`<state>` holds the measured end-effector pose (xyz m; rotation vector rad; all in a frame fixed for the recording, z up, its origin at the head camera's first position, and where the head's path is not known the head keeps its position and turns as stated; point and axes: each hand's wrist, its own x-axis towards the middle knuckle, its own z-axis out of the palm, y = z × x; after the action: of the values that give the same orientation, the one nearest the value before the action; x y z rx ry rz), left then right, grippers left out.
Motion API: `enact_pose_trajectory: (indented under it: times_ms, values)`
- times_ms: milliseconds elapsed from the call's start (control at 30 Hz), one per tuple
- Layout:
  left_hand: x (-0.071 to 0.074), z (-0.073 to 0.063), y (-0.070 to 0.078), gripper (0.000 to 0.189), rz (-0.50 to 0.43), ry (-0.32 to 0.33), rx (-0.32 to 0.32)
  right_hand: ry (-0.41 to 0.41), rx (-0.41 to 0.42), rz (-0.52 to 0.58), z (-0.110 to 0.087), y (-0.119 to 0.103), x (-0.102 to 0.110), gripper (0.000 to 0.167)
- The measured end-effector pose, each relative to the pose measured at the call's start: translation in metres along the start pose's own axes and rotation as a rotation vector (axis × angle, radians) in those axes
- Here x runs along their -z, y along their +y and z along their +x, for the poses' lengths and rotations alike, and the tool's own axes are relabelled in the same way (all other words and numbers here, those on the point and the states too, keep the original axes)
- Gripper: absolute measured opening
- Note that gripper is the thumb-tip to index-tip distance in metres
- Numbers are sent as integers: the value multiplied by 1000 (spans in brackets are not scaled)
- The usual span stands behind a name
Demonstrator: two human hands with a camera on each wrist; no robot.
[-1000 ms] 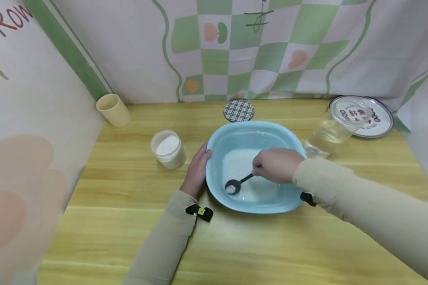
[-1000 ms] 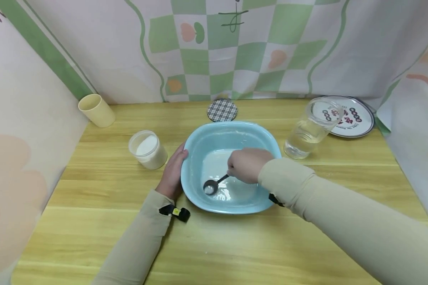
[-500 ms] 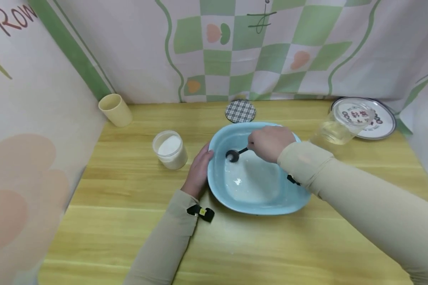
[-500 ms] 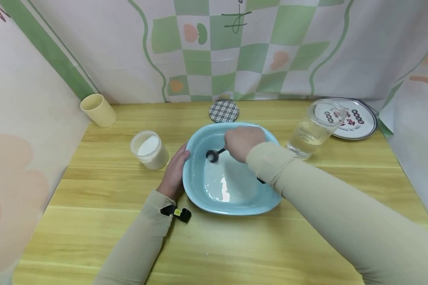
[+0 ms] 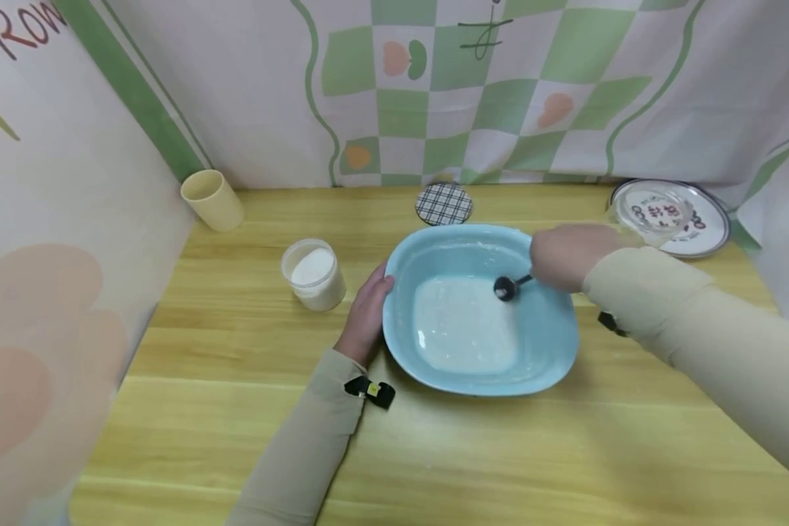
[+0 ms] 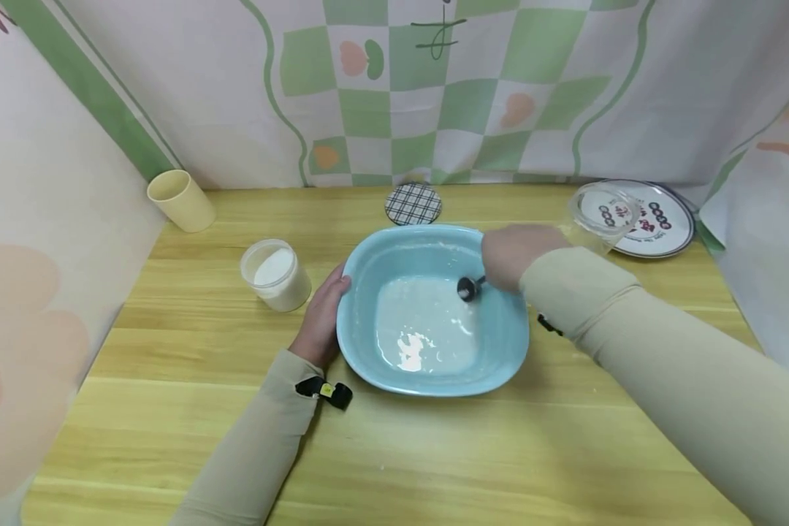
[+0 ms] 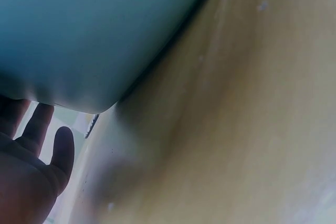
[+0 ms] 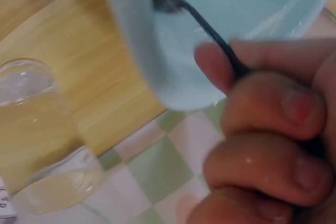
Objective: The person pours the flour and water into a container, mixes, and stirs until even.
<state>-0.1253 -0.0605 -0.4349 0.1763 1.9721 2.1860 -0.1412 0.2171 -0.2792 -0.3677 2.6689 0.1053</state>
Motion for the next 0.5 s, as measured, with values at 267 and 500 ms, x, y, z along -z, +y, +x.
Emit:
enact_pose_trajectory:
  times_ms: [267, 500]
  values:
    - [1, 1, 1, 50, 10, 22, 5, -146, 175, 128, -11, 3, -14, 24]
    - [1, 1, -1, 50, 0, 17, 10, -169, 276, 273, -1, -28, -31, 22]
